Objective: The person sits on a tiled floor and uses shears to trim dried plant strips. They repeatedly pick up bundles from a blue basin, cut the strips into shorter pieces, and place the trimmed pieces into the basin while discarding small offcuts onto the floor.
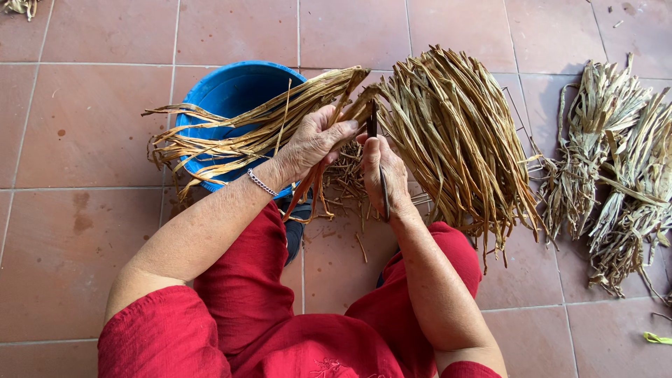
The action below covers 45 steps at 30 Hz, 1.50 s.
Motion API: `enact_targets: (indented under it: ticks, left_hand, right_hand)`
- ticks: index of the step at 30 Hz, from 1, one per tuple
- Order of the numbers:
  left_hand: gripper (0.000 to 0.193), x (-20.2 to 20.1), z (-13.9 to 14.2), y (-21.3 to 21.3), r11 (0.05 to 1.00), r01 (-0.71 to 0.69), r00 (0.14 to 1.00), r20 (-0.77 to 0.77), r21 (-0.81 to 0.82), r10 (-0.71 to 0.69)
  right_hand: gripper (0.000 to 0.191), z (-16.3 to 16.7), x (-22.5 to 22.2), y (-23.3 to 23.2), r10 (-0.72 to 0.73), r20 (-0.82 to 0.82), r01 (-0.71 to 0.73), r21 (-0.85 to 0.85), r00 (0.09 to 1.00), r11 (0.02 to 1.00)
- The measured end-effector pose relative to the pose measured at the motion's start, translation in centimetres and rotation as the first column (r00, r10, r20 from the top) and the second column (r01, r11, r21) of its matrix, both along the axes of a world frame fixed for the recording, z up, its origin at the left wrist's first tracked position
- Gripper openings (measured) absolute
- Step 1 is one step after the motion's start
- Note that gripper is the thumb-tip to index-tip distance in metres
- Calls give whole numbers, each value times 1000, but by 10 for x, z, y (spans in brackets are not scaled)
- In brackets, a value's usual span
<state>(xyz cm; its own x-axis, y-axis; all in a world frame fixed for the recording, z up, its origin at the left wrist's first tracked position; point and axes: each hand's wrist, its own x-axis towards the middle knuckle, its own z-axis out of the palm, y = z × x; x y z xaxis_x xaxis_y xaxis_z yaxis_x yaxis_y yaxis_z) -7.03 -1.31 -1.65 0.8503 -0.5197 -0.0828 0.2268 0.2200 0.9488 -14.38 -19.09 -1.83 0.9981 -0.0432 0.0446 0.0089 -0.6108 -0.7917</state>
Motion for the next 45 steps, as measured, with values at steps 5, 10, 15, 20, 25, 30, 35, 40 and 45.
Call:
enact_targets:
  ticks: [5,10,15,20,25,30,35,40,45]
  left_hand:
    - [20,-1,-2,-4,1000,-6,999,-37,-1,6]
    - [21,1,-4,-5,997,8,997,-71,-80,-14]
    - [22,3,-4,-2,994,11,998,-64,-107,-18]
    - [18,4,-7,-2,997,36,994,-100,-66,-43]
    - [15,5,-10,0,995,45,991,-123,-93,-57]
    - [15,4,-6,3,994,39,991,-127,-103,-52]
    - [14,4,0,7,995,16,987,-159,-96,-32]
    - [16,2,0,8,996,-25,996,-83,-86,18]
    - [18,2,0,10,999,17,998,-64,-49,-20]
  right_hand:
    - [84,-14,2,3,-34,68,32,27,997,999]
    - [85,-11,0,7,-72,61,68,67,996,995]
    - [85,-9,-2,12,-84,97,78,64,992,995]
    - [84,-14,2,5,-96,49,94,46,994,995]
    - [84,-9,4,1,-81,45,83,-54,996,995]
    - [85,2,-3,4,-72,76,76,-45,995,996]
    - [85,2,1,1,-40,114,54,-129,993,990]
    - [89,-5,7,-7,20,86,-8,-139,996,990]
    - [93,-7,8,-10,8,45,-3,-111,999,994]
